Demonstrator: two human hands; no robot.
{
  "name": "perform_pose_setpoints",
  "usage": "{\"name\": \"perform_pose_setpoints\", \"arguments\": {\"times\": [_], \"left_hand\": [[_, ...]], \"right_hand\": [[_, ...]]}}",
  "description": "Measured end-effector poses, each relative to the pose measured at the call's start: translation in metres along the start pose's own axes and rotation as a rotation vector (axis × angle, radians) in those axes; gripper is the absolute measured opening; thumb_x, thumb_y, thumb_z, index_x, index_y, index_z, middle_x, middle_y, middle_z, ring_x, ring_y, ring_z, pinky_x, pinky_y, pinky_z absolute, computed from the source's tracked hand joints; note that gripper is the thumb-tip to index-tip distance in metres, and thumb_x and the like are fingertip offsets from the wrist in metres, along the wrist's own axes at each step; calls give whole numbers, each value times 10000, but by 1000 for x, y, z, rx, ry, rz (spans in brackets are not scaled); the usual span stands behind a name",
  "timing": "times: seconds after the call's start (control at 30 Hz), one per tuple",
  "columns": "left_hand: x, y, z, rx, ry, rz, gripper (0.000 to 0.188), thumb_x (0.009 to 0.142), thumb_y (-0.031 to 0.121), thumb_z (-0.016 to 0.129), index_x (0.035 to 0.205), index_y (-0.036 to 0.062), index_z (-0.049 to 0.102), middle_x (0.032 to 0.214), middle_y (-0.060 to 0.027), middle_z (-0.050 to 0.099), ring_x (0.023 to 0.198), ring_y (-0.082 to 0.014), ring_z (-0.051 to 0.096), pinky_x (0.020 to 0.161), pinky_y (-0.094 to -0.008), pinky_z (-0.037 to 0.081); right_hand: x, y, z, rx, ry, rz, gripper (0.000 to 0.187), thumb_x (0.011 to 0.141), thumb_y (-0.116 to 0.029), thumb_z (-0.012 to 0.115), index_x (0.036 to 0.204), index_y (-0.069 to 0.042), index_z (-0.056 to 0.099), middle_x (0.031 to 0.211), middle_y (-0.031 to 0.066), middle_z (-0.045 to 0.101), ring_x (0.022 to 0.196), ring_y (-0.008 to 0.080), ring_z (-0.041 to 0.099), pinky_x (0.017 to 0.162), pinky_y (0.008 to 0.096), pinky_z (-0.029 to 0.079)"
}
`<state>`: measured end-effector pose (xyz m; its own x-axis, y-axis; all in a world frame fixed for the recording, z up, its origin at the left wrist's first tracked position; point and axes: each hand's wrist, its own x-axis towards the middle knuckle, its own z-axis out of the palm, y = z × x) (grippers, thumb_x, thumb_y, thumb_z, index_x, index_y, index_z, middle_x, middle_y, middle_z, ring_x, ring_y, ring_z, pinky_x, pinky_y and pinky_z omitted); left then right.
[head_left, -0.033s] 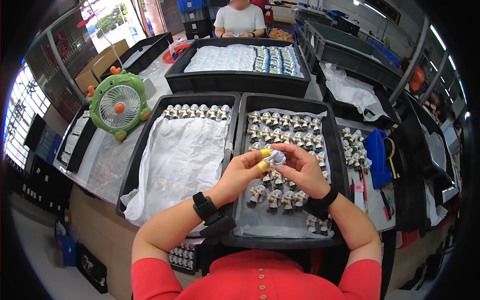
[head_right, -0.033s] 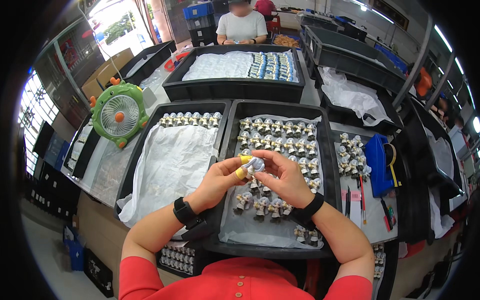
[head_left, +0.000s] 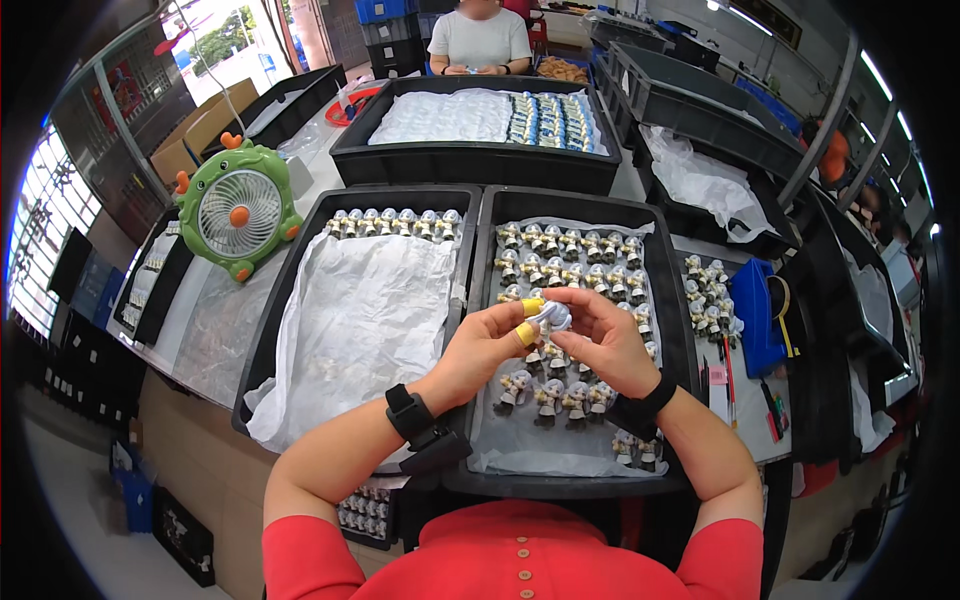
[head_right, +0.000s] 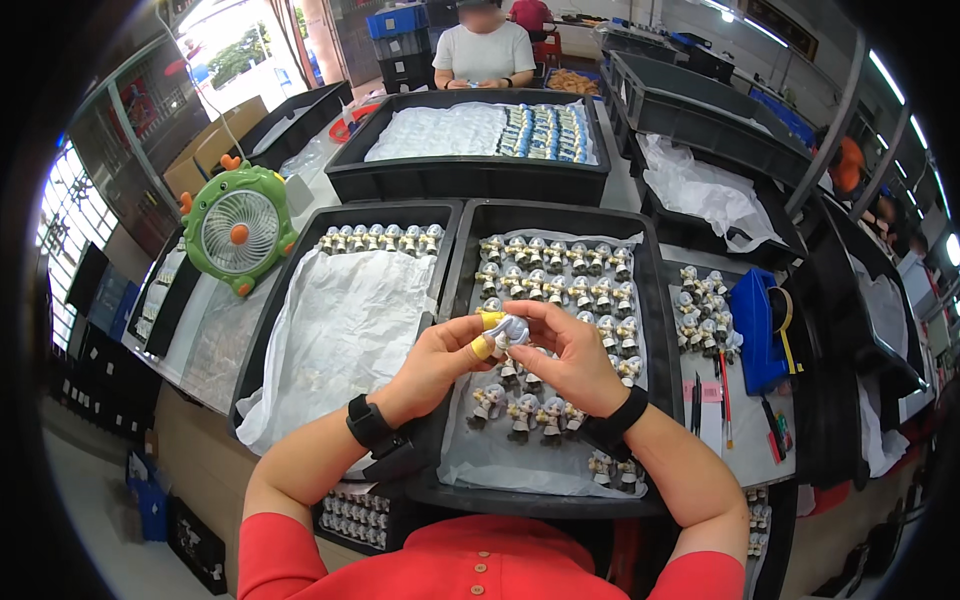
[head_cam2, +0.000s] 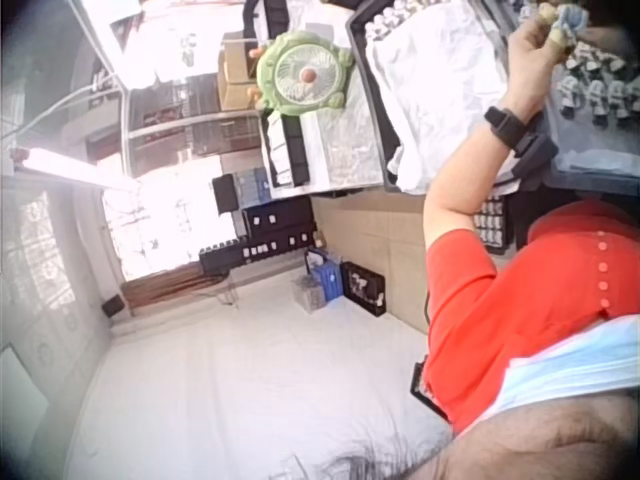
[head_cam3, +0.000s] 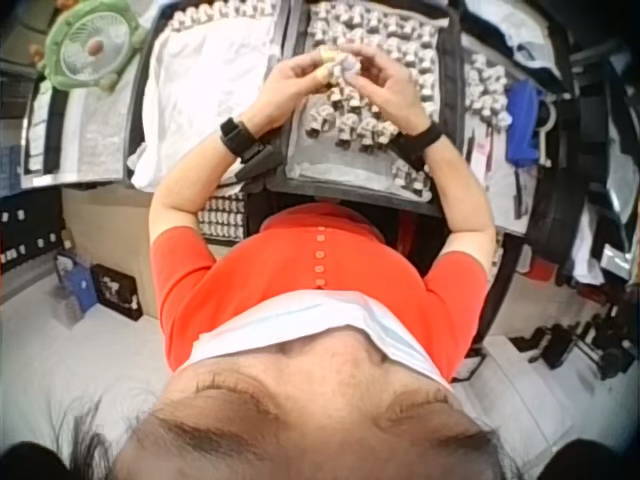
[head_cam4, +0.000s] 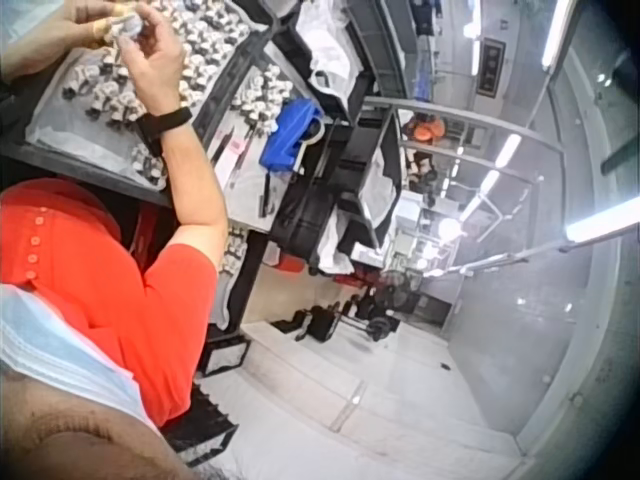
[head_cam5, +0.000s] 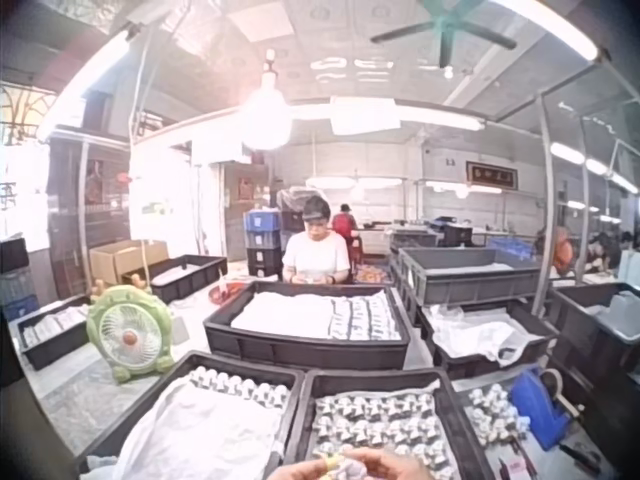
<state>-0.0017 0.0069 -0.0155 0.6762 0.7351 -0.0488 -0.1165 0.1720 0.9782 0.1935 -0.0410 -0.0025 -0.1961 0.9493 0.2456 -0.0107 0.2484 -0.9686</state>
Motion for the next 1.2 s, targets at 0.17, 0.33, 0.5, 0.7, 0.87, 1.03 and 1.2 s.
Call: {"name": "perform_pose_setpoints", "arguments": {"times": [0.17, 0.33, 0.5, 0.7, 0.87, 1.03, 1.2], "left_hand": [[-1, -2, -1, -93, -38, -38, 407, 931, 209, 570, 1285, 30, 481, 1173, -37, 580, 1050, -112, 564, 888, -269, 470], [0, -5, 0, -131, -31, -5, 395, 931, 160, 563, 1292, 26, 473, 1196, -35, 567, 1074, -112, 553, 922, -277, 461], [2, -6, 0, -144, -47, 37, 429, 920, 118, 575, 1318, 19, 447, 1206, -38, 563, 1092, -113, 543, 940, -268, 446], [1, -4, 2, -160, -41, 21, 446, 916, 115, 579, 1329, 22, 438, 1237, -47, 542, 1115, -120, 529, 959, -272, 439], [0, -2, 5, -205, -1, 6, 435, 903, 115, 604, 1305, 11, 474, 1172, -36, 583, 1044, -87, 548, 905, -231, 443], [0, -4, 1, -262, -18, -45, 459, 901, 129, 610, 1320, 21, 457, 1174, -42, 581, 1032, -84, 558, 886, -227, 461], [0, -5, 1, -280, -21, -63, 458, 906, 156, 605, 1325, 42, 456, 1184, -29, 573, 1041, -86, 554, 883, -233, 465]], "right_hand": [[1, 0, -1, -159, 2, -67, 411, 822, -14, 637, 1217, -25, 526, 1128, 89, 608, 1039, 150, 597, 920, 288, 478], [0, 0, 0, -185, 17, -122, 416, 809, 2, 634, 1211, -33, 532, 1123, 78, 613, 1036, 150, 600, 925, 289, 474], [0, -3, 1, -189, 11, -142, 415, 810, 15, 625, 1211, -34, 529, 1138, 79, 608, 1052, 153, 593, 936, 290, 467], [0, 0, 0, -133, 14, -130, 459, 810, 17, 634, 1240, -40, 482, 1186, 79, 580, 1108, 167, 563, 969, 309, 447], [0, -1, 1, -88, 23, -81, 472, 815, 2, 646, 1249, -40, 467, 1206, 79, 566, 1126, 171, 551, 980, 319, 439], [1, 2, -2, -68, 5, -33, 447, 822, -8, 644, 1237, -38, 480, 1206, 78, 563, 1131, 165, 546, 982, 309, 436], [1, 2, -3, -77, -3, -14, 421, 832, -23, 639, 1227, -36, 493, 1193, 79, 568, 1120, 160, 550, 982, 308, 433]]}}
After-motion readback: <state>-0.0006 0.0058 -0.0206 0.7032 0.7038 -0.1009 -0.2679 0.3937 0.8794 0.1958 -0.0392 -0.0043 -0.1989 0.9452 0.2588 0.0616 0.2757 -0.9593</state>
